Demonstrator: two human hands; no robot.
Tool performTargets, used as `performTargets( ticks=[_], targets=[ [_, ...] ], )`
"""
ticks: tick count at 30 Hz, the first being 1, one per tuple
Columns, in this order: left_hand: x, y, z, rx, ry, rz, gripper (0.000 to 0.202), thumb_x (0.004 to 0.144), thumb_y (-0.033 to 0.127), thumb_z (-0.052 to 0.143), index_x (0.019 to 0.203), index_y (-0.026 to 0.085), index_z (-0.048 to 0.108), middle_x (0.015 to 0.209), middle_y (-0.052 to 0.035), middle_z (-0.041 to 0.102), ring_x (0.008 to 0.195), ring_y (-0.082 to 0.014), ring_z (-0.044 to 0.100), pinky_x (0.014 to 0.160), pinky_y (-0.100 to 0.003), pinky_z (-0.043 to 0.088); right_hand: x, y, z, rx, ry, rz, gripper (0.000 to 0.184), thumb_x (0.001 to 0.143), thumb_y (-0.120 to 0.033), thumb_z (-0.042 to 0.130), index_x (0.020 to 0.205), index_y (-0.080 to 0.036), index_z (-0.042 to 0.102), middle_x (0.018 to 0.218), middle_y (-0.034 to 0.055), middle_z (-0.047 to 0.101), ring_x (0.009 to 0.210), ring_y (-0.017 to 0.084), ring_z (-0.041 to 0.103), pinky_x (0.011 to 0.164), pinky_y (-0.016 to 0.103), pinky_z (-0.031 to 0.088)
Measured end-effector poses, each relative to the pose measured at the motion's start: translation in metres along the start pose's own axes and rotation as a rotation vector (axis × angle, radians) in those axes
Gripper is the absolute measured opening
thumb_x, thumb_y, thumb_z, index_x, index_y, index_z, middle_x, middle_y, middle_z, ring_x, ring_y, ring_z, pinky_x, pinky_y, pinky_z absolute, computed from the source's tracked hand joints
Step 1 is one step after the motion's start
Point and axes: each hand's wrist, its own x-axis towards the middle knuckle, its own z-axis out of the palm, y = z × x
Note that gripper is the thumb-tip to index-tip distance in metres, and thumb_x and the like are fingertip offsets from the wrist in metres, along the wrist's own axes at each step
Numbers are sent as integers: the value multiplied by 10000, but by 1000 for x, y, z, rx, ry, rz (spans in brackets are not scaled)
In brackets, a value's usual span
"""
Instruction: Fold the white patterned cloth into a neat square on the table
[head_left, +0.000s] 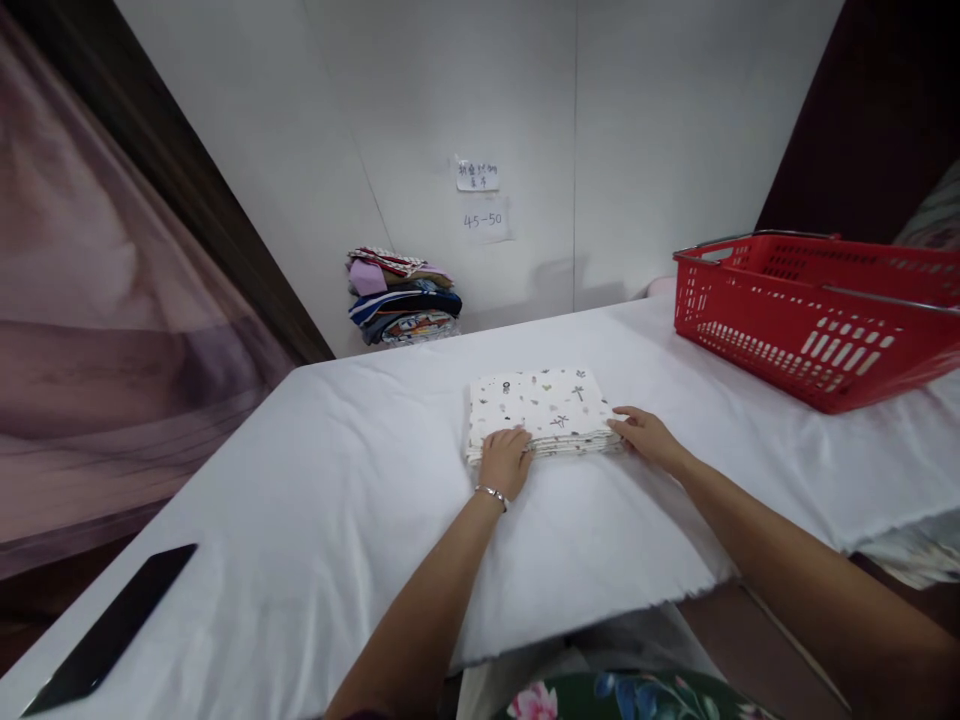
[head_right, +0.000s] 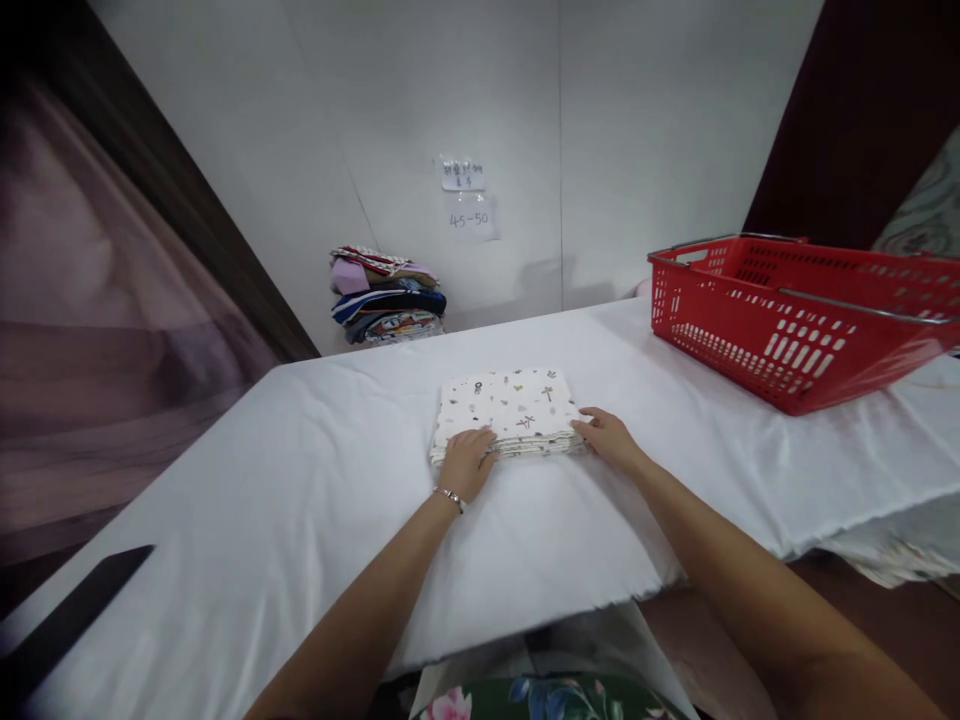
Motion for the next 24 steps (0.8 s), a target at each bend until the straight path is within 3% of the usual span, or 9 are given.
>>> performTargets(
  ticks=[6, 10, 14, 16, 20, 24],
  targets=[
    [-5, -7, 1, 0, -7, 33, 286, 852, 274, 449, 1121, 248, 544, 1209, -21, 552, 1135, -184, 445, 995, -366, 300, 0, 2, -2, 26, 1, -29, 468, 705, -306, 551, 1146, -151, 524, 574, -31, 546, 472, 98, 466, 452, 211, 348],
    [-6, -9, 2, -28, 12, 19, 279, 862, 283, 433, 1110, 245, 556, 1191, -18, 567, 1125, -178, 457, 993, -358, 310, 0, 7, -3, 21, -20, -44, 503, 718, -302, 534, 1196, -150, 489, 595, -24, 566, 500, 110, 493, 489, 224, 380],
    [-6, -11, 3, -47, 55, 30, 263, 862, 270, 429, 1081, 238, 571, 1163, -22, 583, 1107, -182, 469, 978, -359, 317, -6, 6, -5, -66, 150, -218, 376, 737, -301, 520, 1091, -184, 565, 821, 25, 621, 705, 142, 560, 656, 259, 439],
    [-7, -11, 2, -36, 91, 32, 253, 863, 254, 420, 1060, 239, 578, 1144, -25, 590, 1093, -183, 475, 976, -361, 312, -11, 3, -5, -119, 182, -333, 290, 760, -313, 494, 1000, -196, 605, 940, 50, 611, 797, 163, 564, 668, 266, 446],
    [-8, -12, -1, -13, 147, 16, 239, 859, 222, 419, 1033, 232, 583, 1073, -30, 616, 1028, -182, 504, 942, -360, 326, -20, -1, -3, -269, 66, -433, 302, 784, -338, 487, 1041, -234, 605, 1118, 61, 563, 966, 207, 539, 697, 284, 464],
    [-8, -12, -3, 30, 174, 22, 208, 847, 209, 447, 992, 224, 596, 1020, -28, 633, 978, -182, 521, 946, -384, 308, -17, 7, -1, -410, 38, -514, 282, 813, -313, 459, 1054, -290, 604, 1136, 32, 558, 1026, 221, 520, 834, 358, 444]
  ],
)
